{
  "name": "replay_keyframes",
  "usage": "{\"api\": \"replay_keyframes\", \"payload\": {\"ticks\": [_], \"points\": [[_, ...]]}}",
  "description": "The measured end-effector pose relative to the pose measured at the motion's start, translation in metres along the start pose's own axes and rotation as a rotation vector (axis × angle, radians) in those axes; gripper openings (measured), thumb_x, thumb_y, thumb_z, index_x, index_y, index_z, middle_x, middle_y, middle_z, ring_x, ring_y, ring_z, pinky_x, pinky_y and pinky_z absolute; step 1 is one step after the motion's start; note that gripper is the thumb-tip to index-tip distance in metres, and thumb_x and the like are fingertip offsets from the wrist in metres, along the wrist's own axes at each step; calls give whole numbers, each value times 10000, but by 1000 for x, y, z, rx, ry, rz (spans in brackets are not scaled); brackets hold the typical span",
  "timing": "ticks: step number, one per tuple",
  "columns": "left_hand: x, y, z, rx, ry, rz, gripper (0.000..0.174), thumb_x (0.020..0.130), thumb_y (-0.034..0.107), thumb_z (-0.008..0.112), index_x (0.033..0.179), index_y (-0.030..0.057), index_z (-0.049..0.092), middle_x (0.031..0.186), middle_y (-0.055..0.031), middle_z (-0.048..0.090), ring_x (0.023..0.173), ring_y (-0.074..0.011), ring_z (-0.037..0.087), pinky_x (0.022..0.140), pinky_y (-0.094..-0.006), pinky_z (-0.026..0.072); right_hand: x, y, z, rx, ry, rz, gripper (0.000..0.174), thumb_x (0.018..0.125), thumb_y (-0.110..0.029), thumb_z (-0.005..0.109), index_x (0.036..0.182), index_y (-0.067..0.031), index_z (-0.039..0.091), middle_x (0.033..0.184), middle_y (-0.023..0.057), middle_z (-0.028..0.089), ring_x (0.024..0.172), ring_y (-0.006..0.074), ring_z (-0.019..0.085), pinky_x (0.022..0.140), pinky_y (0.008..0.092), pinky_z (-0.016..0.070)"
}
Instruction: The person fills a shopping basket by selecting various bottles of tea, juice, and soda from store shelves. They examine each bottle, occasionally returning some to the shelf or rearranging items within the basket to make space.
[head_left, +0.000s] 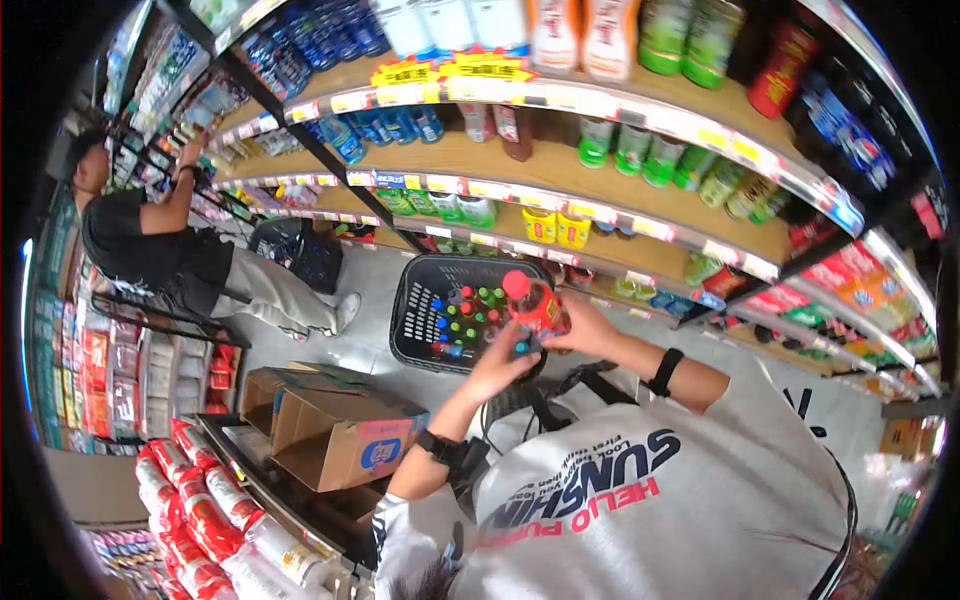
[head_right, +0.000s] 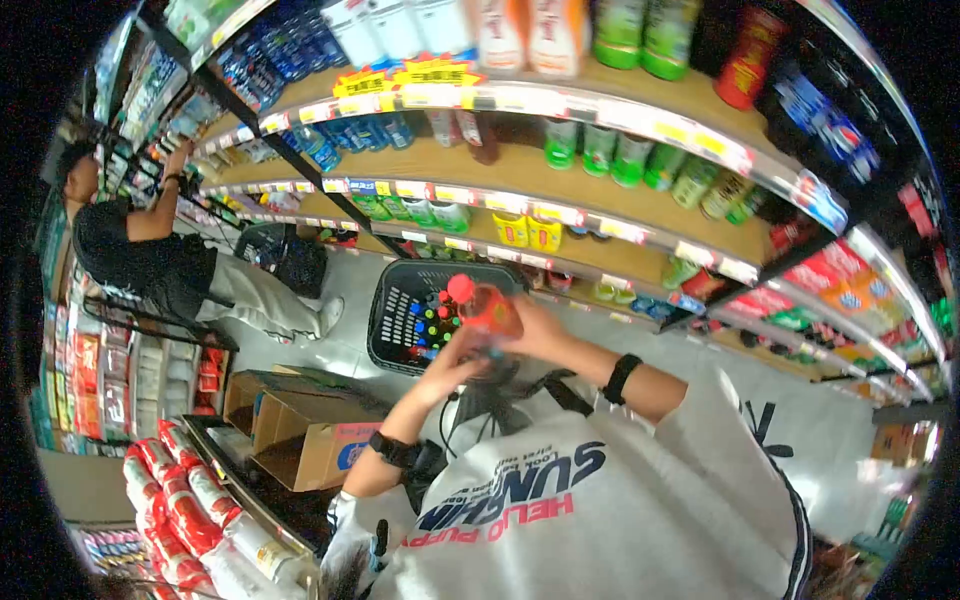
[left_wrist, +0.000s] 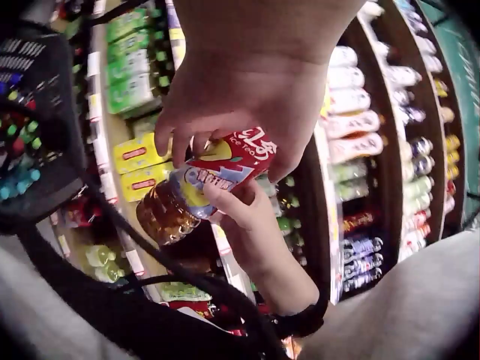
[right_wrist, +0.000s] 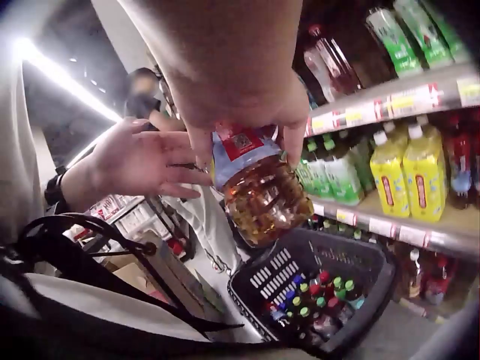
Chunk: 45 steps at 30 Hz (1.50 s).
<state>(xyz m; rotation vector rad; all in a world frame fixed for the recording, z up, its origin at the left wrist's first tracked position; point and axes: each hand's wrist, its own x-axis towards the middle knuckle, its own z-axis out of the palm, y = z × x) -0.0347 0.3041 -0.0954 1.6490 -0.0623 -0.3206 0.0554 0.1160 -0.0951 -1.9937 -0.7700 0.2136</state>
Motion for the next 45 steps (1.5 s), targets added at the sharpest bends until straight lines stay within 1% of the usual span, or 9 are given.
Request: {"api": "replay_keyframes", "payload": {"ticks": [6, 11, 13, 19, 23, 28, 30, 41, 45], "points": [[-1, 86, 36, -22, 0, 45, 589, 767, 57, 592, 1270, 13, 290, 1182, -107, 458, 1105, -183, 431, 935, -305, 328, -38, -48, -55, 59, 75, 74, 769, 466, -339, 787, 1086, -8, 473, 1026, 170, 540, 950, 310, 528, 819, 373, 425], [-14, 133, 58, -157, -149, 105, 681, 800, 76, 564, 1343, 27, 157, 1288, -114, 350, 1137, -188, 401, 950, -314, 316, -69, -89, -73, 357, 130, 84, 706, 554, -121, 789, 1160, -37, 436, 1041, 66, 558, 942, 167, 543, 771, 332, 477], [-24, 143, 61, -175, -228, 105, 765, 808, 83, 558, 1369, 50, 38, 1353, -116, 247, 1174, -187, 357, 959, -310, 306, -81, -110, -77, 543, 183, 79, 640, 588, -136, 775, 1133, -24, 459, 1026, 73, 573, 932, 159, 552, 795, 303, 453], [-63, 168, 73, -188, -264, 177, 841, 759, -11, 581, 1371, 66, 10, 1333, -105, 269, 1179, -174, 337, 944, -315, 327, -101, -127, -61, 775, 207, 32, 556, 646, -114, 739, 1124, -14, 473, 1005, 69, 585, 908, 126, 551, 809, 291, 444], [-79, 142, 57, -120, -252, 204, 882, 726, 28, 630, 1377, 89, 38, 1314, -95, 295, 1135, -163, 375, 921, -298, 345, -106, -130, -40, 542, 168, 13, 511, 696, -208, 711, 1112, -13, 489, 997, 81, 588, 882, 128, 551, 782, 285, 452], [-97, 122, 38, 259, -201, 224, 860, 608, 56, 646, 1351, 107, 216, 1158, -135, 491, 1031, -181, 494, 867, -275, 384, -117, -122, -20, 529, -215, 367, 496, 772, -369, 620, 1139, -60, 492, 1001, 73, 581, 847, 121, 554, 674, 261, 475], [-99, 117, 35, 390, -155, 350, 835, 563, 68, 643, 1317, 95, 286, 1158, -164, 497, 1038, -274, 511, 880, -308, 387, -124, -121, -11, 561, -275, 389, 510, 774, -372, 617, 1162, -71, 477, 1014, 73, 575, 826, 130, 561, 667, 259, 481], [-122, 83, 36, 327, -36, 321, 773, 561, 8, 673, 1266, 66, 360, 1203, -158, 461, 1112, -284, 445, 919, -330, 358, -134, -153, -15, 894, -64, 520, 627, 763, -261, 650, 1241, -75, 289, 1052, 130, 533, 794, 230, 608, 659, 337, 524], [-131, 55, 21, 334, -6, 341, 774, 551, -20, 667, 1257, 73, 362, 1139, -172, 490, 1038, -338, 478, 868, -352, 396, -122, -136, -3, 1133, -257, 710, 556, 811, -306, 586, 1239, -93, 304, 1087, 146, 524, 788, 240, 614, 657, 337, 525]]}}
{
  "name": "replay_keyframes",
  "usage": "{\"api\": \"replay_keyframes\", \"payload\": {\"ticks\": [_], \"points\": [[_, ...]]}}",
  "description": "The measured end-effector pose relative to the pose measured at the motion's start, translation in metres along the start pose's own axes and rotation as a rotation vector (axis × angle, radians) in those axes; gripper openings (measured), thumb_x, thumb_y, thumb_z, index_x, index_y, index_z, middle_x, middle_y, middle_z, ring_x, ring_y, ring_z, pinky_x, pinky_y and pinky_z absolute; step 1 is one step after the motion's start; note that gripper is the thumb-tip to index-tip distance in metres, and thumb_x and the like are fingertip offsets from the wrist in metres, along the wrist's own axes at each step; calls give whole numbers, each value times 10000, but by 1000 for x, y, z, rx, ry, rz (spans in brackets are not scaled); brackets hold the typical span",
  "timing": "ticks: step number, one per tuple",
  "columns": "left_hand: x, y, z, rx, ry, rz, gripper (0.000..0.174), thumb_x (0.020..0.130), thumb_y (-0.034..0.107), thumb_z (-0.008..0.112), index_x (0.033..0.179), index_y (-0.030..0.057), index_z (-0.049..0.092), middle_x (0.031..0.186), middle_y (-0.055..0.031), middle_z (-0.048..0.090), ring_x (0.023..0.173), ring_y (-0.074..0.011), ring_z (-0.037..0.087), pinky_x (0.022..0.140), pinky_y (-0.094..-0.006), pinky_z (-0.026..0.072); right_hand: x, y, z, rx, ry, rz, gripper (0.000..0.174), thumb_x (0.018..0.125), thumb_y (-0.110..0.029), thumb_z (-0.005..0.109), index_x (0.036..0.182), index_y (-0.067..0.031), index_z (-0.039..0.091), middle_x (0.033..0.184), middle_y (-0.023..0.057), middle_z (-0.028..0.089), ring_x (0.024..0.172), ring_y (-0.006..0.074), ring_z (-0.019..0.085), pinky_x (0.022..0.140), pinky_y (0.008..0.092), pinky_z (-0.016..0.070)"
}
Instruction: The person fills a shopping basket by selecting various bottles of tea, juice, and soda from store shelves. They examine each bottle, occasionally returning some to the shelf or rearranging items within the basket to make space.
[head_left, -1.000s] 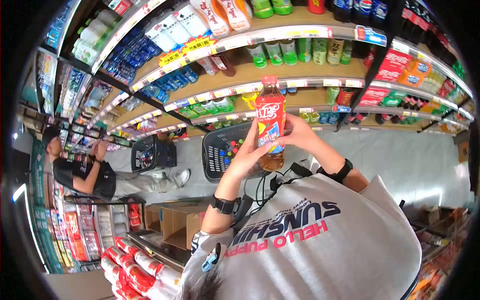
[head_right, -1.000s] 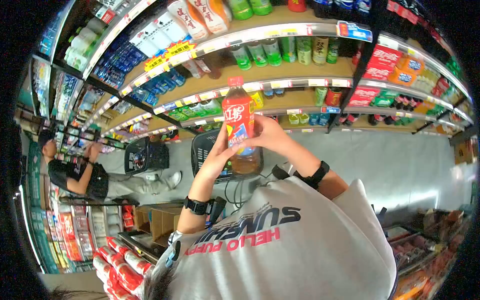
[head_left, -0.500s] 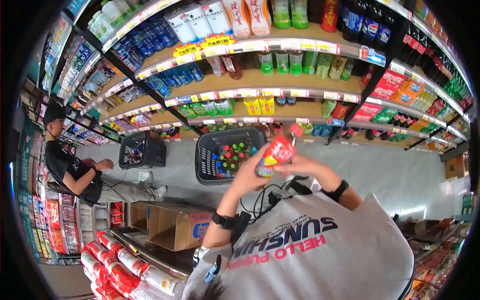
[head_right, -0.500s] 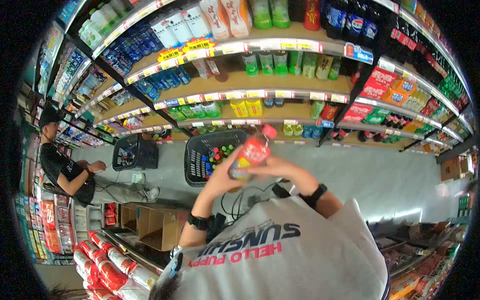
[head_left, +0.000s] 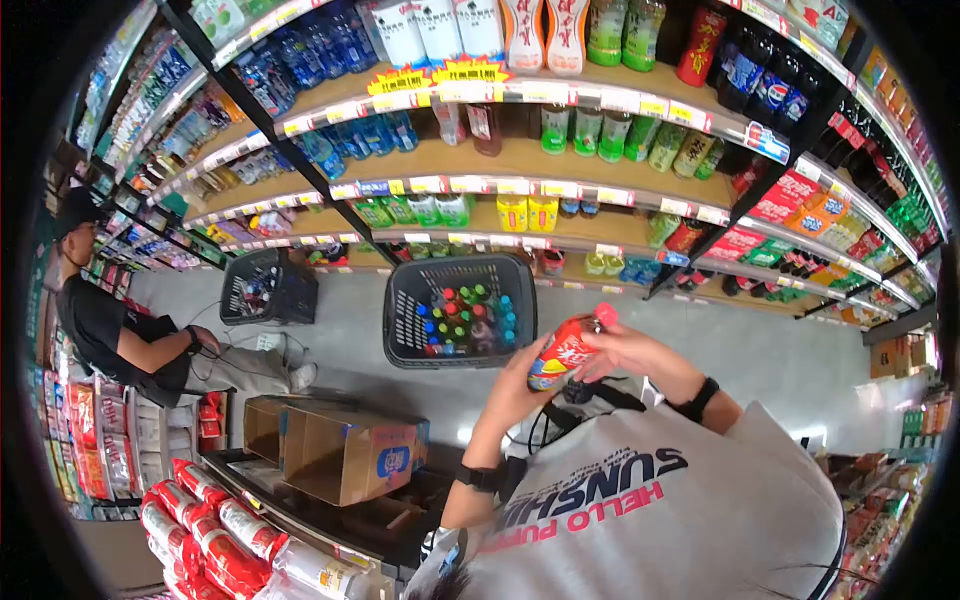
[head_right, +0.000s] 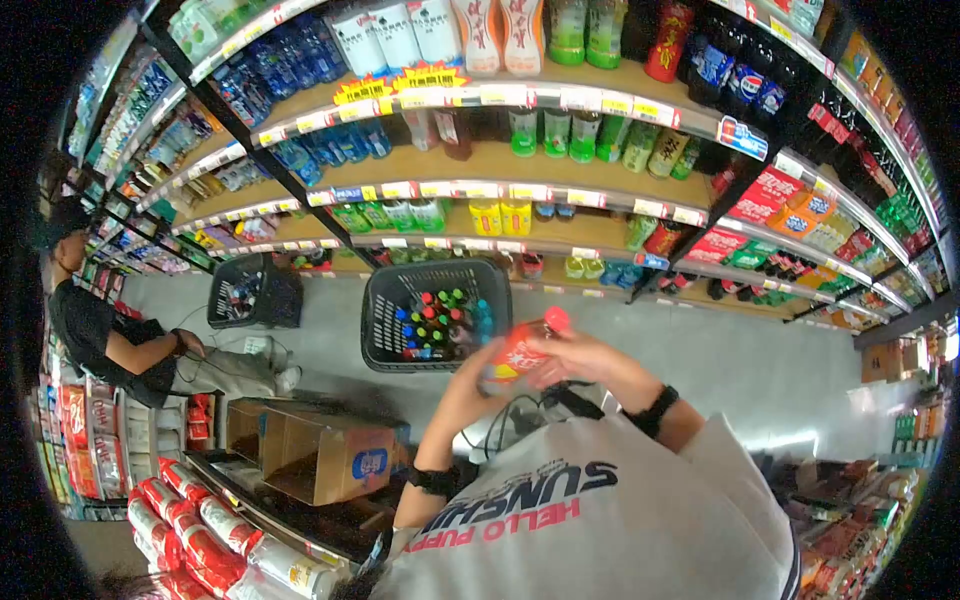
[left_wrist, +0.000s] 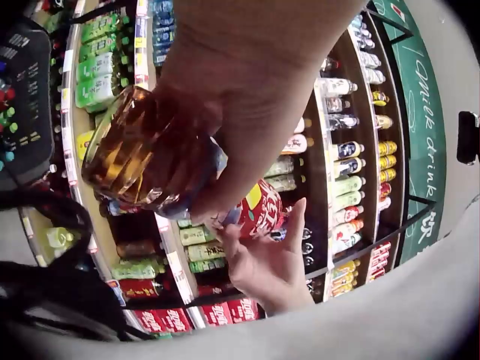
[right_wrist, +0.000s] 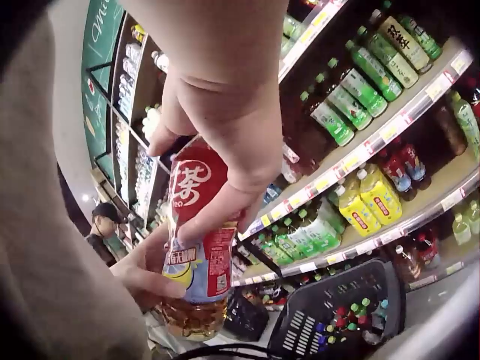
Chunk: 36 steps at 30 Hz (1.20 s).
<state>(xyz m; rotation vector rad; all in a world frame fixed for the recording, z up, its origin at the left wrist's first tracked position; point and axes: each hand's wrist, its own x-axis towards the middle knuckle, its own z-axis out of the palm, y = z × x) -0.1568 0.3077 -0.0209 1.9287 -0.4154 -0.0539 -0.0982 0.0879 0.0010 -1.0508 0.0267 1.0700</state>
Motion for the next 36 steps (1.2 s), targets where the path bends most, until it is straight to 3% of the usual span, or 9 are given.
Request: {"api": "replay_keyframes", "payload": {"ticks": [6, 10, 13, 18, 21, 22, 25, 28, 36], "points": [[-1, 2, -22, 96, -36, 23, 771, 560, -32, 644, 1264, 107, 363, 1127, -169, 500, 1009, -346, 485, 834, -380, 403, 12, -6, 10, -34, -21, 32, 570, 825, -381, 541, 1262, -105, 301, 1141, 133, 496, 896, 274, 587, 720, 381, 514], [23, 7, -26, 171, -25, 36, 759, 556, -31, 629, 1256, 128, 382, 1096, -143, 518, 983, -325, 492, 824, -376, 392, 13, -18, -8, 21, -179, -70, 609, 850, -482, 413, 1316, -135, 232, 1263, 155, 390, 1033, 409, 490, 844, 466, 438], [55, -20, -15, 189, -72, 115, 767, 556, -29, 641, 1259, 139, 383, 1110, -130, 510, 1005, -320, 475, 856, -377, 374, 14, -41, -30, 365, -205, 75, 640, 841, -530, 373, 1327, -143, 220, 1289, 157, 366, 1068, 440, 450, 883, 475, 406], [139, -72, 1, 324, -201, 168, 713, 540, -44, 599, 1215, 112, 431, 1076, -112, 514, 981, -314, 470, 866, -394, 360, 32, -44, -106, 505, 41, 255, 495, 852, -278, 431, 1278, -62, 300, 1230, 241, 398, 1105, 414, 423, 950, 449, 356], [189, -142, 46, 266, 58, 312, 667, 560, -75, 535, 1198, 92, 438, 1016, -132, 520, 937, -351, 473, 867, -376, 356, 62, -50, -155, 519, 189, 215, 489, 817, -164, 487, 1265, -84, 308, 1195, 205, 435, 1071, 355, 460, 945, 448, 353], [206, -163, 61, 262, 200, 289, 587, 590, -49, 538, 1161, 64, 463, 1029, -167, 511, 994, -359, 468, 853, -392, 378, 76, -53, -169, 466, 257, 178, 502, 794, -136, 503, 1259, -99, 316, 1185, 184, 443, 1073, 337, 455, 942, 446, 346], [242, -195, 126, -23, 652, -454, 496, 679, 15, 518, 1169, 44, 447, 1046, -216, 516, 1016, -371, 477, 825, -394, 406, 121, -62, -216, 255, 340, 105, 504, 759, -68, 526, 1222, -140, 341, 1146, 114, 465, 1009, 271, 477, 881, 417, 386], [286, -279, 215, -550, 521, -702, 454, 756, 88, 466, 1200, 26, 396, 1023, -254, 524, 969, -382, 510, 773, -397, 436, 170, -76, -259, 55, 397, 54, 469, 758, -63, 525, 1192, -138, 366, 1138, 92, 472, 991, 246, 484, 849, 382, 410], [366, -276, 231, -1074, 698, -607, 500, 766, 85, 452, 1239, -9, 319, 1003, -139, 572, 848, -253, 582, 732, -328, 460, 248, -69, -365, 122, 504, -53, 366, 765, -90, 571, 1106, -140, 449, 1014, 52, 534, 858, 163, 535, 750, 294, 447]]}}
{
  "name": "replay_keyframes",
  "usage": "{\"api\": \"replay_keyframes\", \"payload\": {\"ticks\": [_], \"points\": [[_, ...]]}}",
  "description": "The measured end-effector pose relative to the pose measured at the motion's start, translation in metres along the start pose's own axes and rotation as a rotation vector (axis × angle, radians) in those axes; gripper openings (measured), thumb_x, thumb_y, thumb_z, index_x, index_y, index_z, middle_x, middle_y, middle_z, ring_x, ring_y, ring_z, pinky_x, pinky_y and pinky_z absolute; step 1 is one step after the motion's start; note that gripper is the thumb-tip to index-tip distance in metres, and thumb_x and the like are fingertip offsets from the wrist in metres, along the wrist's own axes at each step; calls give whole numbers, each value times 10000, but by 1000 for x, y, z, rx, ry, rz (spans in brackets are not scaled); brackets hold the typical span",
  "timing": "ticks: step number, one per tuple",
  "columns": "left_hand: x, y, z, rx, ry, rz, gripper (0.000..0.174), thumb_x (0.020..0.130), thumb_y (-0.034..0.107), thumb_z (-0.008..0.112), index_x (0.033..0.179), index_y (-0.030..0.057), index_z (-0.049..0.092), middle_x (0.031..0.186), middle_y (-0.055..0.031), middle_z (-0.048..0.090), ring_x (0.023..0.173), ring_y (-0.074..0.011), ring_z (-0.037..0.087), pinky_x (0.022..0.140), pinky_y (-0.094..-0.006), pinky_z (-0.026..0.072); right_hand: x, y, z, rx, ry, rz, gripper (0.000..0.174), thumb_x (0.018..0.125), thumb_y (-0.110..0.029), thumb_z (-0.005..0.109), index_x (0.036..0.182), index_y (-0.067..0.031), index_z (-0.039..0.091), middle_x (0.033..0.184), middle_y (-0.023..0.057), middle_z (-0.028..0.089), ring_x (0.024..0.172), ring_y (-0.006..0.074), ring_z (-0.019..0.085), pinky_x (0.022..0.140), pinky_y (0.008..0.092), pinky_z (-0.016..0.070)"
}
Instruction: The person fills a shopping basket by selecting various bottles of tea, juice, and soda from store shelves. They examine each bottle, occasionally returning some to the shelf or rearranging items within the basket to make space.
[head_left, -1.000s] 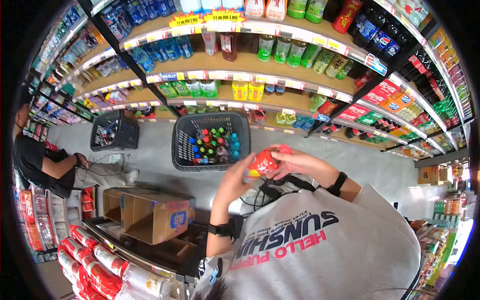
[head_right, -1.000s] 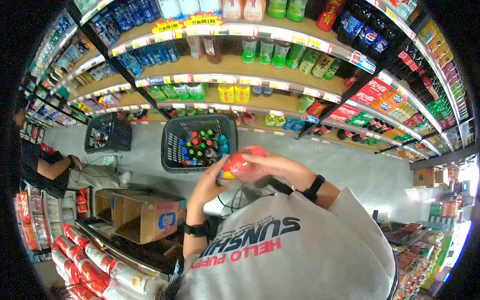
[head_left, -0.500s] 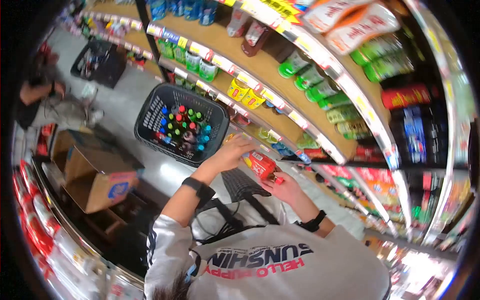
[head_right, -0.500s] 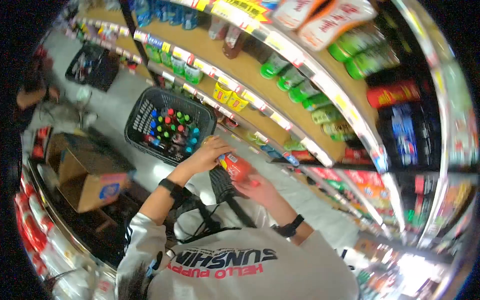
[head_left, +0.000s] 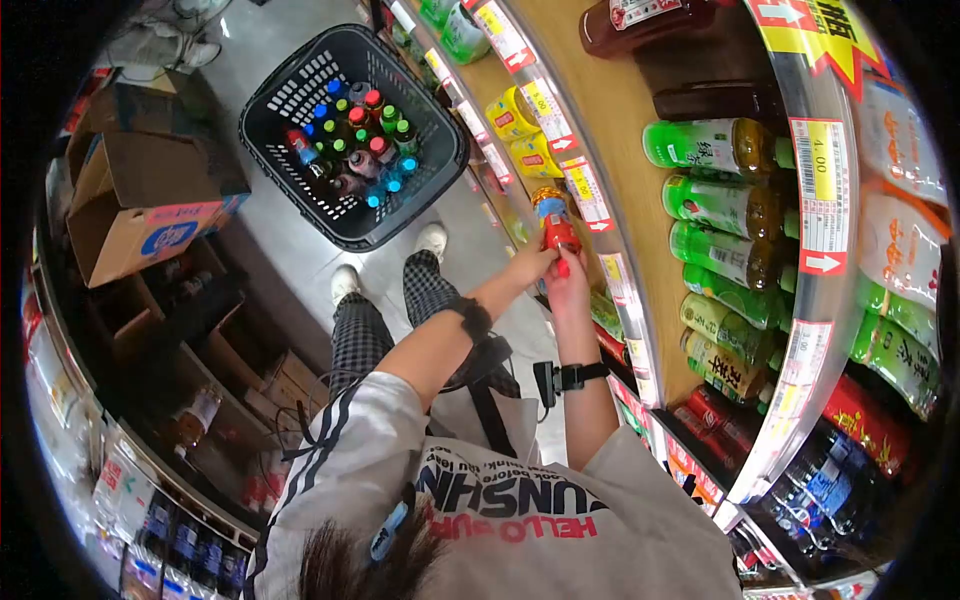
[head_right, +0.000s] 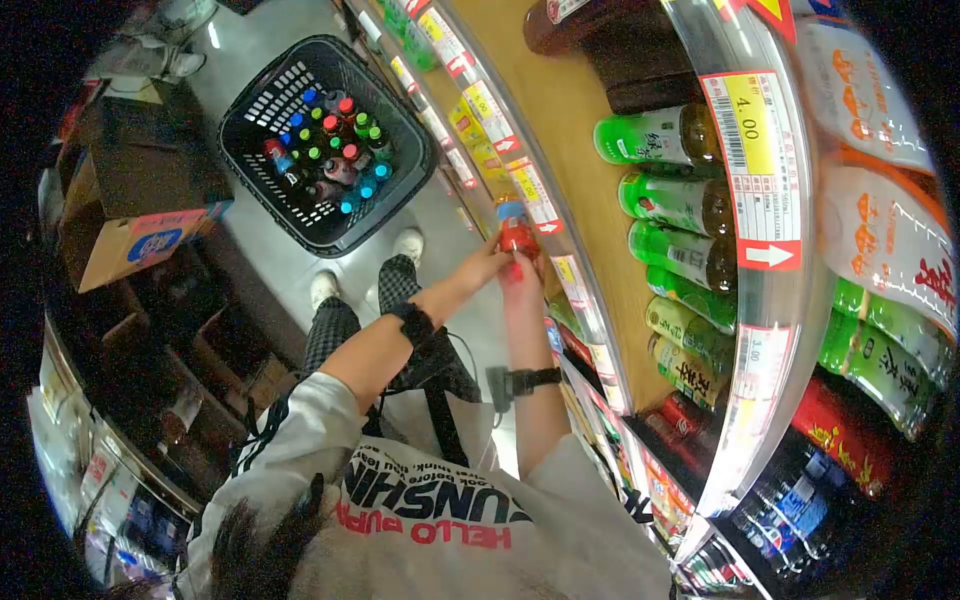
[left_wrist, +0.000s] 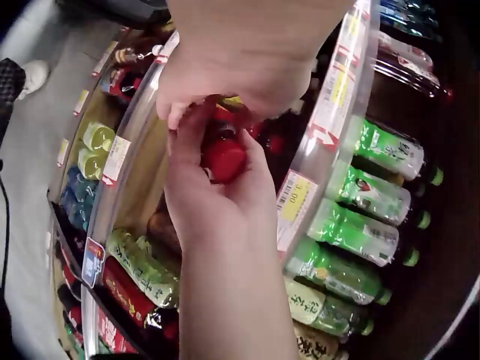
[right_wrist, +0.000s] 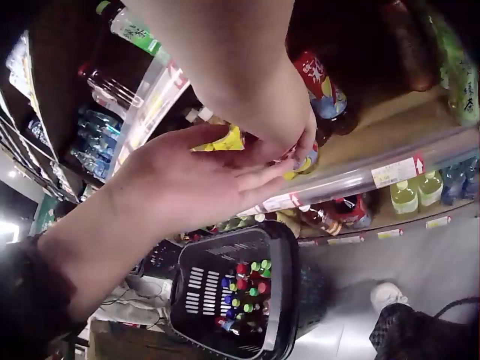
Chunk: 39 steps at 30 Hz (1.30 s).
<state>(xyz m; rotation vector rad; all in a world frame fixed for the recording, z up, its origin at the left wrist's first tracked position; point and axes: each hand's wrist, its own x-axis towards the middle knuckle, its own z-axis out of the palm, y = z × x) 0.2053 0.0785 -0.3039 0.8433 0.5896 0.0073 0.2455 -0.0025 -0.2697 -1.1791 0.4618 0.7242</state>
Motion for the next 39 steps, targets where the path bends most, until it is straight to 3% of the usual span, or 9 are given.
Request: {"api": "replay_keyframes", "payload": {"ticks": [6, 13, 14, 21, 24, 27, 33, 37, 39], "points": [[36, -9, -6, -55, -88, -44, 589, 763, 36, 449, 1310, 6, 234, 1070, -108, 519, 947, -181, 513, 820, -265, 402, 35, -16, 9, 27, 71, 53, 275, 803, -165, 546, 1023, -8, 496, 975, 104, 560, 893, 208, 553, 785, 305, 451], [32, -21, -5, -22, 26, 12, 618, 773, 97, 480, 1330, 79, 214, 1141, -70, 486, 1023, -173, 457, 853, -292, 374, 22, -25, 15, -457, -128, -285, 363, 876, -337, 433, 1050, -22, 480, 978, 110, 555, 874, 199, 552, 794, 319, 446], [24, -30, -10, 35, 85, 11, 605, 777, 108, 482, 1326, 93, 228, 1121, -62, 496, 1011, -170, 459, 844, -294, 379, 73, -13, 2, -431, 139, -42, 410, 860, -388, 439, 1075, -41, 465, 989, 104, 550, 864, 213, 557, 765, 349, 470], [-121, -46, -112, 58, 359, -262, 372, 814, 202, 465, 1155, 57, 423, 1101, -34, 492, 977, -159, 455, 866, -327, 327, 120, -15, 3, -260, 66, -150, 437, 853, -399, 443, 1119, -53, 435, 1031, 104, 525, 899, 229, 548, 784, 346, 462], [-164, -33, -130, 73, 530, -248, 294, 779, 171, 474, 1048, 55, 499, 848, -32, 527, 738, -133, 475, 664, -252, 378, 138, -7, -3, -254, 108, -171, 450, 850, -404, 445, 1138, -58, 422, 1048, 104, 514, 915, 236, 545, 793, 344, 459], [-173, -33, -150, 51, 436, -298, 318, 832, 227, 428, 1118, 89, 445, 1059, -48, 526, 968, -180, 469, 871, -342, 318, 168, 7, -22, -288, 184, -242, 465, 847, -408, 447, 1157, -63, 408, 1066, 103, 504, 930, 243, 541, 801, 342, 456], [-138, -19, -144, -102, 454, -248, 270, 803, 152, 467, 1052, 51, 486, 856, -41, 543, 735, -149, 512, 658, -265, 422, 59, 40, 28, -486, 242, -365, 586, 831, -455, 455, 1230, -52, 307, 1210, 93, 342, 1046, 241, 435, 872, 340, 364], [-94, -64, -165, 22, 412, -204, 273, 787, 164, 490, 1027, 38, 518, 866, -104, 582, 773, -224, 556, 694, -310, 440, 157, 166, -83, -1380, -264, -318, 267, 850, -274, 471, 902, -24, 550, 750, 58, 543, 722, 183, 503, 660, 303, 409], [-68, -84, -194, 601, 360, -216, 287, 765, 204, 504, 972, 14, 560, 910, -194, 594, 874, -323, 564, 761, -364, 436, 102, 177, -16, -1419, -553, 12, 345, 829, -304, 496, 1013, -12, 514, 936, 142, 562, 866, 224, 530, 744, 330, 417]]}}
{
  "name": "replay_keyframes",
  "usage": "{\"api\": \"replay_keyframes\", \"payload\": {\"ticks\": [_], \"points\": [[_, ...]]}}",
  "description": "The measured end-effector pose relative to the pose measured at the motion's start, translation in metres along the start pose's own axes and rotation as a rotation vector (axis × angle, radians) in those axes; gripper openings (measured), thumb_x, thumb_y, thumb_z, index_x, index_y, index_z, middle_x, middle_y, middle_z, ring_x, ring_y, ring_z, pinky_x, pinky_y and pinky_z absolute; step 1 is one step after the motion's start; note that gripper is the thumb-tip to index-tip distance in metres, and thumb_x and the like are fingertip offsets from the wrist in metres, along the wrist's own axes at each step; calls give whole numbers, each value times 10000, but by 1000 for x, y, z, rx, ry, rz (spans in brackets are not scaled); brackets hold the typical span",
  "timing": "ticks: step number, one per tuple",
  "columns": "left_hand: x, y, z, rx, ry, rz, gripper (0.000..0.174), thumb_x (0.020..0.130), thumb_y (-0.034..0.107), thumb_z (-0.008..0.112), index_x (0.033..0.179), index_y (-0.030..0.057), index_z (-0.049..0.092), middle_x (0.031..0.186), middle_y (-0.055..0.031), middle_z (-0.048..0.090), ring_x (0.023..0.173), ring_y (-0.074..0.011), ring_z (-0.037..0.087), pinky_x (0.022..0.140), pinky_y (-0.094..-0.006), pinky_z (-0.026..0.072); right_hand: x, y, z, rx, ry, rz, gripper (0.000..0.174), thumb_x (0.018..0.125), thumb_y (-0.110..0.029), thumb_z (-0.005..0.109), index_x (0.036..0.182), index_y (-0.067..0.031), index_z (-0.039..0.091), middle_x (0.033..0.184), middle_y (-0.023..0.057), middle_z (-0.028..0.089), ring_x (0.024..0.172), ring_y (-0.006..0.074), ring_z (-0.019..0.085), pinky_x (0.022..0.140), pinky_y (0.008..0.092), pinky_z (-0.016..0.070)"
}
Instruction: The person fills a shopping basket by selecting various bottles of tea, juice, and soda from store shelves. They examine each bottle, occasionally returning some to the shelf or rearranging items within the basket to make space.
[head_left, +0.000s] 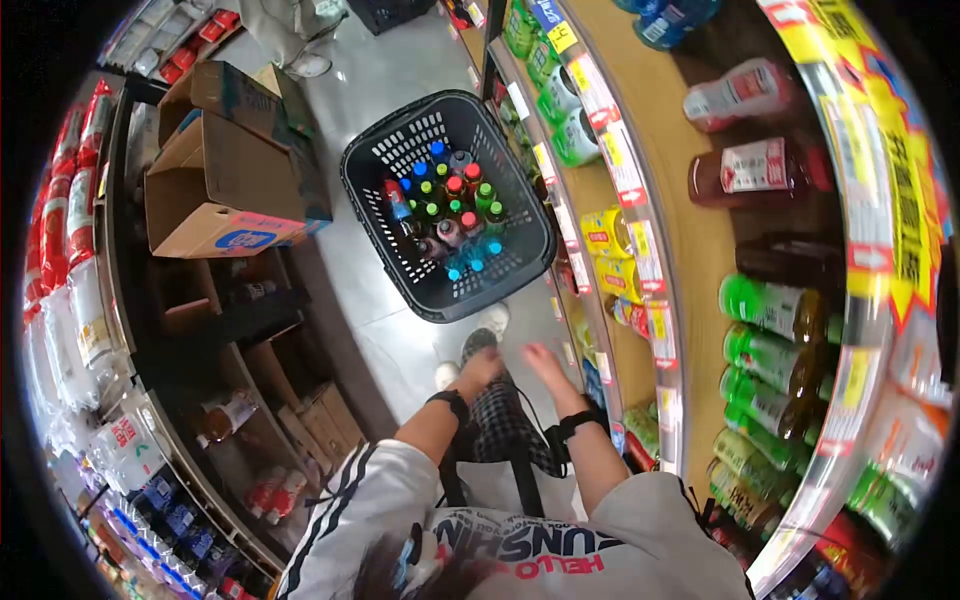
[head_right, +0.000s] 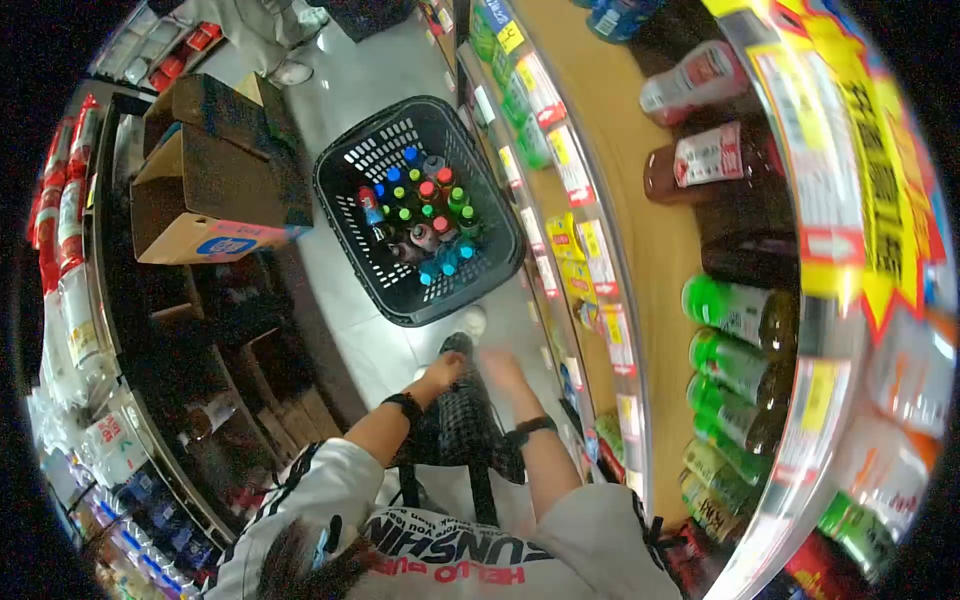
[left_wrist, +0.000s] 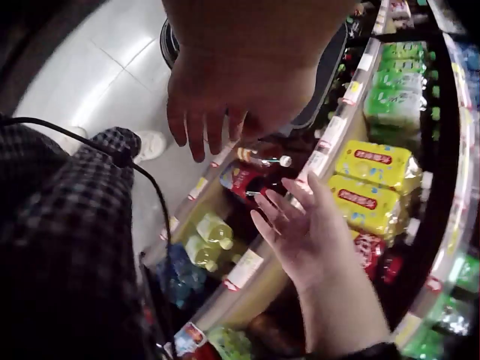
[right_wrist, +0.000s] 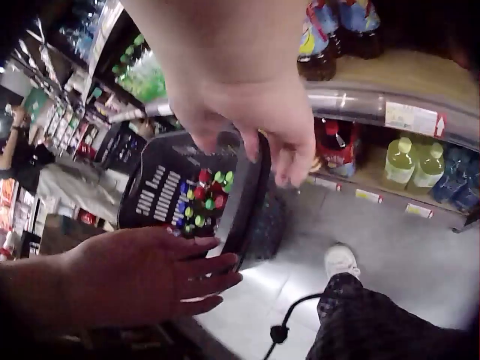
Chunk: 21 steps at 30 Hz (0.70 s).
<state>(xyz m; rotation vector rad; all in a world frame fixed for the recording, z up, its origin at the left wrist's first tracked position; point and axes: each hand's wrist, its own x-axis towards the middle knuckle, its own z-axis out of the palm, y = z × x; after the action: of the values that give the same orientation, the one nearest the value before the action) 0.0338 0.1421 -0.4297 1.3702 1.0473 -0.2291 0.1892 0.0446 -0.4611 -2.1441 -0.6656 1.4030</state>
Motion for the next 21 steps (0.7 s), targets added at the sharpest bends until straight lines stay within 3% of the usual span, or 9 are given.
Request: {"api": "replay_keyframes", "payload": {"ticks": [1, 6, 7, 10, 13, 16, 19, 20, 21], "points": [[-7, 37, -17, 124, 17, -165, 312, 742, 237, 501, 923, -5, 580, 946, -238, 574, 952, -369, 527, 813, -403, 414, -18, -66, -20, -13, -259, 138, 433, 831, -322, 486, 1139, -18, 468, 1068, 184, 550, 984, 263, 528, 812, 341, 405], [47, 18, -46, 342, 39, -53, 321, 789, 257, 478, 1007, 27, 532, 853, -200, 604, 839, -357, 574, 725, -414, 447, -6, -108, -16, -158, -239, -38, 363, 809, -323, 503, 1018, -30, 545, 946, 163, 603, 874, 266, 577, 744, 351, 431], [57, 23, -54, 146, -14, -160, 309, 783, 236, 482, 992, 15, 538, 896, -196, 601, 880, -350, 565, 754, -397, 439, 3, -112, -13, -177, -238, -36, 355, 804, -327, 505, 995, -32, 556, 935, 166, 605, 870, 273, 580, 744, 355, 435], [96, 13, -68, 101, 205, -40, 330, 786, 227, 479, 1024, 5, 529, 935, -199, 587, 910, -323, 557, 788, -365, 427, 39, -104, -4, -247, -212, 12, 344, 798, -324, 503, 981, -40, 564, 912, 168, 607, 868, 299, 581, 749, 369, 441], [123, 17, -98, -44, 253, -113, 363, 784, 221, 482, 1070, 0, 511, 1009, -194, 565, 951, -288, 543, 816, -341, 410, 81, -115, 10, -201, -119, 55, 333, 797, -312, 499, 989, -48, 567, 931, 162, 605, 882, 307, 576, 760, 370, 443], [165, -12, -125, -163, 424, -135, 374, 724, 168, 509, 1045, -24, 522, 1001, -240, 559, 972, -342, 530, 826, -363, 408, 133, -126, 42, -26, -41, 22, 308, 784, -262, 532, 994, -38, 563, 917, 157, 612, 867, 286, 588, 743, 353, 451], [208, -41, -168, -328, 441, -194, 454, 714, 140, 518, 1134, -26, 470, 973, -163, 568, 887, -247, 551, 768, -328, 419, 187, -135, 84, 61, 14, 37, 259, 775, -206, 566, 967, -32, 563, 850, 124, 621, 786, 231, 596, 697, 318, 452], [196, 7, -199, -408, 404, -264, 472, 741, 142, 506, 1182, -11, 437, 916, -116, 566, 809, -195, 540, 722, -290, 424, 204, -141, 98, 68, 47, 16, 240, 777, -182, 578, 966, -34, 563, 801, 102, 624, 737, 186, 596, 670, 291, 448], [210, -3, -214, -551, 396, -264, 480, 752, 138, 498, 1204, -1, 416, 913, -100, 559, 782, -169, 527, 696, -272, 421, 221, -149, 112, 64, 51, 64, 254, 770, -181, 582, 975, -33, 562, 818, 111, 623, 757, 197, 597, 681, 294, 448]]}}
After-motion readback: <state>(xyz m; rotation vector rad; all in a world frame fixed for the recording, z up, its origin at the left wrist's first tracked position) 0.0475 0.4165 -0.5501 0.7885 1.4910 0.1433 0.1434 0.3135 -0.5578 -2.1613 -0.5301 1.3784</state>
